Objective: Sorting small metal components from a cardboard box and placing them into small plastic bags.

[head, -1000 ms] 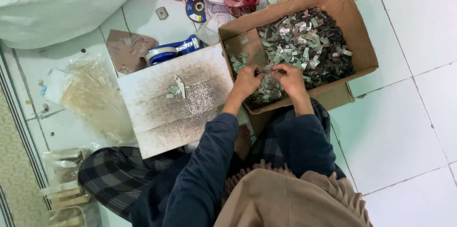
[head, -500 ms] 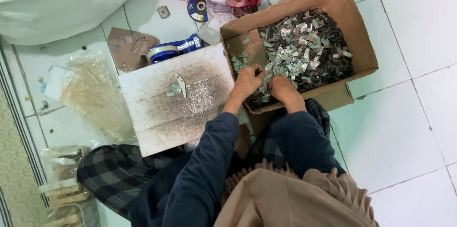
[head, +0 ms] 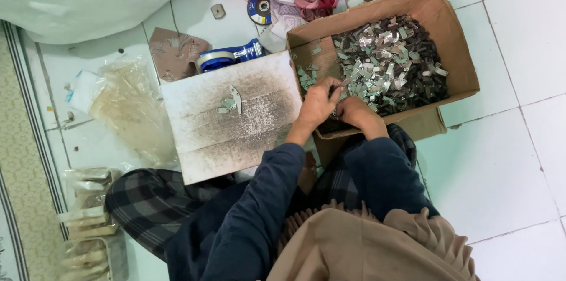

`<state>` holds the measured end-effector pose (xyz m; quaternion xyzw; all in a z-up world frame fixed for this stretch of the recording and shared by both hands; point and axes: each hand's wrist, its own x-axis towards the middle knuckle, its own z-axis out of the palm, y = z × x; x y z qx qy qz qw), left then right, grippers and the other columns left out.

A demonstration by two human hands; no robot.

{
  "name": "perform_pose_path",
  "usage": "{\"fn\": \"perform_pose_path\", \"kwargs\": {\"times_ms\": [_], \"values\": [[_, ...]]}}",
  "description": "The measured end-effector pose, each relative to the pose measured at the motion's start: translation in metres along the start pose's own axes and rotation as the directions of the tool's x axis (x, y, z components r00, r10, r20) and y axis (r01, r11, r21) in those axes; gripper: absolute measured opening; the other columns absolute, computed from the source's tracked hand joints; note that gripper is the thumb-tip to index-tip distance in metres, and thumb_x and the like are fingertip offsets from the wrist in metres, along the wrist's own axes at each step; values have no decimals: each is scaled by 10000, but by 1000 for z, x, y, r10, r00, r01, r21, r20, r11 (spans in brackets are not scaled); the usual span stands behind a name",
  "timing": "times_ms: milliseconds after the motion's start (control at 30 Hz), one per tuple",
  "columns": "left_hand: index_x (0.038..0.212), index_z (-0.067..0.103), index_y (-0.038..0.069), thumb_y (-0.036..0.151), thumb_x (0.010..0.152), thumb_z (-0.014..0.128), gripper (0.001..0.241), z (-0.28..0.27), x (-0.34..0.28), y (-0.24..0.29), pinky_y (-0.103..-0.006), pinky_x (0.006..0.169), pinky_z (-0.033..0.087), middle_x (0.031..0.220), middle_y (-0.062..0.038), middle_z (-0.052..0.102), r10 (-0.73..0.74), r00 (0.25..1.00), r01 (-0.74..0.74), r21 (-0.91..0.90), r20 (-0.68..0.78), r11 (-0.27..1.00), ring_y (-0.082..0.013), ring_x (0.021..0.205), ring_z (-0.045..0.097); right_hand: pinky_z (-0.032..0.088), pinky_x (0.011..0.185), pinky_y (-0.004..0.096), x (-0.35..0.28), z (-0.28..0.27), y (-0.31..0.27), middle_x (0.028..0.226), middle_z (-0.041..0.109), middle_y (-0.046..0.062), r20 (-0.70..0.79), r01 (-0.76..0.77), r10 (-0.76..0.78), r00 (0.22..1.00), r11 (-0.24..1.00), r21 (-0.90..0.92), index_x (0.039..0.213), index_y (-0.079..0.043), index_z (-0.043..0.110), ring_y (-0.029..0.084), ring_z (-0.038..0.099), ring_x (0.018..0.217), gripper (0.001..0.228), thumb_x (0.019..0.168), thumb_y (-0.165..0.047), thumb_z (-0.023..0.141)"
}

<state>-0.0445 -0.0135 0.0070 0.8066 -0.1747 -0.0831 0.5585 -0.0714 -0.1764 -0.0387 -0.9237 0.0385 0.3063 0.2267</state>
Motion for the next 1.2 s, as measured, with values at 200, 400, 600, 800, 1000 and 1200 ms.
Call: {"fn": "perform_pose_path", "kwargs": {"times_ms": [200, 400, 600, 800, 1000, 1200], "values": [[1071, 724, 76, 227, 980, 682, 181, 3, -5, -7, -452, 746, 590, 923, -196, 695, 12, 995, -18, -55, -100, 998, -406, 907, 703, 564, 891, 530, 2, 3, 16, 978, 766, 209, -280, 169, -121, 952, 973, 155, 1001, -100, 790, 456, 695, 998, 187, 852, -207, 753], [1063, 720, 58, 209, 983, 695, 172, 2, -11, -14, -301, 612, 604, 870, -103, 743, -166, 982, 122, -378, -86, 918, -171, 713, 734, 494, 507, 211, -13, -11, 7, 848, 675, 121, -404, 325, 116, 907, 419, 848, 1058, -50, 730, 159, 661, 670, 151, 910, -57, 760], [1047, 712, -35, 133, 971, 702, 184, -37, -59, -6, -254, 514, 583, 799, -139, 666, -386, 908, 213, -614, -165, 760, -196, 636, 719, 565, 540, 204, -51, -10, -52, 881, 619, 100, -383, 360, 65, 921, 231, 904, 1073, -4, 724, 158, 678, 671, 193, 887, -14, 773], [963, 754, 44, 212, 952, 727, 170, -111, -119, -43, -297, 531, 557, 683, -125, 704, -512, 807, 349, -461, -294, 816, -178, 620, 718, 552, 525, 195, -31, 36, -139, 822, 706, 66, -381, 353, -11, 925, 399, 846, 1017, -96, 771, 131, 702, 661, 184, 838, -68, 804], [1067, 782, 70, 217, 967, 719, 189, -177, -148, -38, -420, 770, 601, 970, -185, 776, -430, 754, 401, -170, -497, 900, -332, 950, 754, 563, 548, 279, -5, 75, -216, 802, 734, 85, -375, 355, -110, 920, 642, 680, 1002, -124, 787, 167, 711, 677, 181, 823, -149, 802], [1296, 669, -58, 90, 1010, 624, 325, -187, -149, -36, -498, 938, 573, 1171, -281, 712, -288, 827, 353, 47, -482, 935, -435, 1099, 691, 583, 869, 448, -29, 66, -259, 1101, 740, 199, -417, 402, -204, 886, 787, 468, 1207, -72, 764, 388, 705, 1063, 261, 993, -64, 614]]}}
